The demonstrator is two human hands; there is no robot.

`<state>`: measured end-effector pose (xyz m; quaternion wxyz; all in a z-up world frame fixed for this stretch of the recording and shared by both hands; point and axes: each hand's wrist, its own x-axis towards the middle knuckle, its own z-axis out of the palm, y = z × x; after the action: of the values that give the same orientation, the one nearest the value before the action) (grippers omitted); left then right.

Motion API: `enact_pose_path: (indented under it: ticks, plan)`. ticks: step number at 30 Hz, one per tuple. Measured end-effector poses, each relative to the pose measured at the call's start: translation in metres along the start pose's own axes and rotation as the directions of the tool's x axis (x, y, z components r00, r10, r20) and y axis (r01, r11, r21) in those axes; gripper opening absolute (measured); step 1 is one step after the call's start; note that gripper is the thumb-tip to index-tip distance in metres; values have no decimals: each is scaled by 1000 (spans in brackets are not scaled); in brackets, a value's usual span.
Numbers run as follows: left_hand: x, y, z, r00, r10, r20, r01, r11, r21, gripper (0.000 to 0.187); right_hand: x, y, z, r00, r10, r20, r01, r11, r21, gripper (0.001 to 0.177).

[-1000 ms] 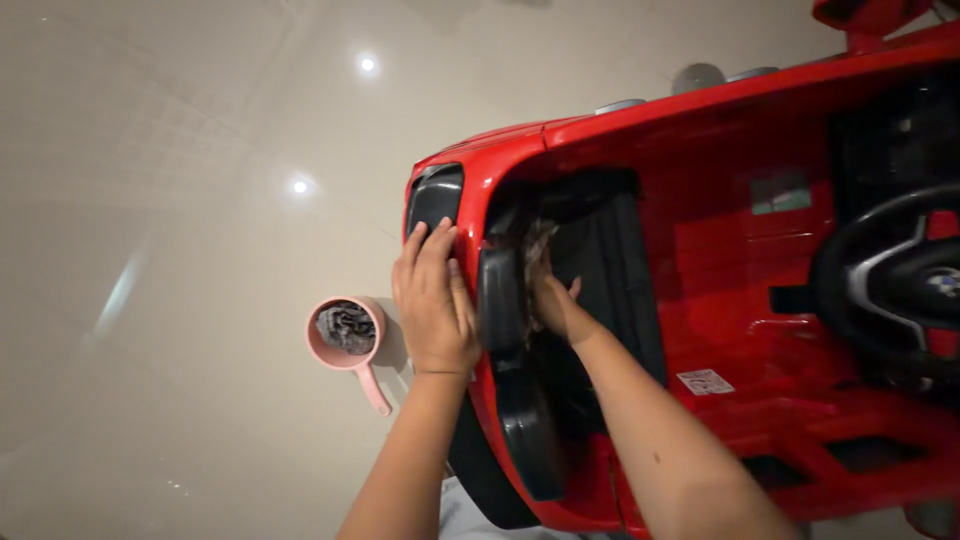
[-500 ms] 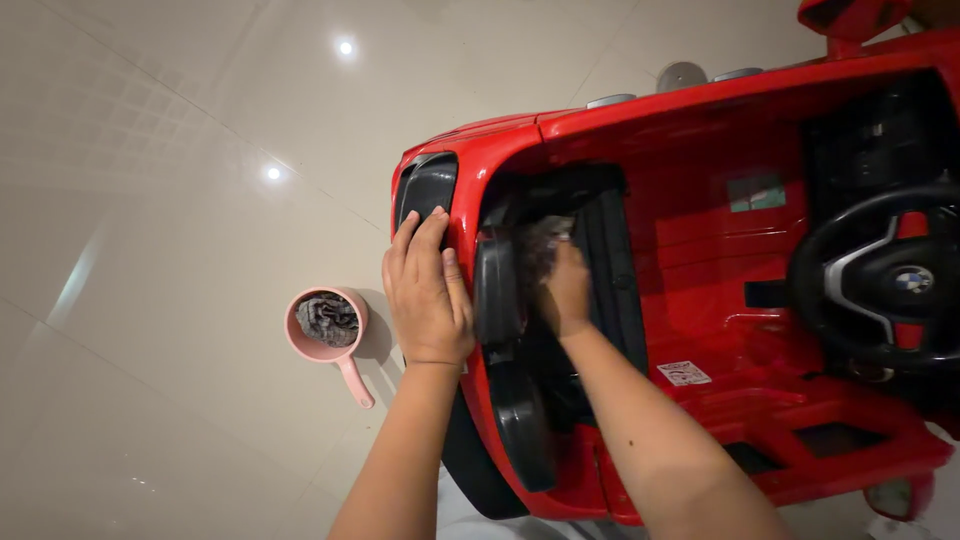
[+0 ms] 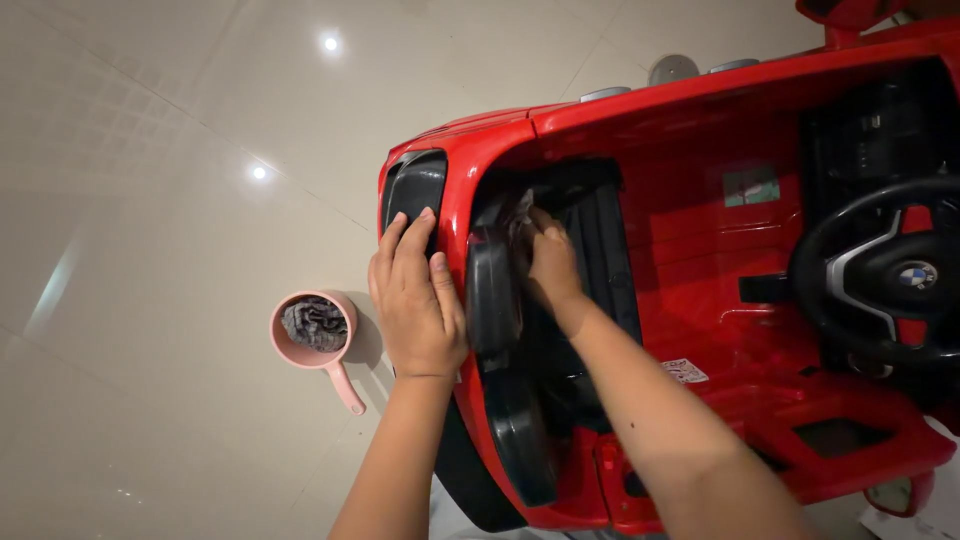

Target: The person wipes the exterior and interior surfaces of a red toy car using a cloth. They clean the side panels, hood, steering wheel, and seat area, occasionally dipping the cloth into a small pink cup.

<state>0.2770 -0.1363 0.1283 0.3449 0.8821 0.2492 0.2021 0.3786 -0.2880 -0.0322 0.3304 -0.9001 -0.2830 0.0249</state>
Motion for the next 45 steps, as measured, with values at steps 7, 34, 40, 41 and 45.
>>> enact_pose_path:
  ticks: [7,34,40,41,45]
  plan:
    - [4,-1,0,1000,7,-1,-7,1000,3,35,-2,77,-50,988,126,93,-85,931,-356,25]
    - [1,0,0,1000,-14,9,14,1000,0,35,-10,65,-31,842,334,424,-337,939,-69,29]
    - [4,-1,-1,1000,3,12,-3,1000,-4,33,-142,40,-97,542,-338,769,248,939,238,17]
    - [4,1,0,1000,2,12,-2,1000,-2,33,-134,51,-98,472,74,878,-362,925,116,21]
    - [2,0,-1,1000,-4,11,4,1000,1,32,-76,109,-106,693,369,620,-501,864,45,29]
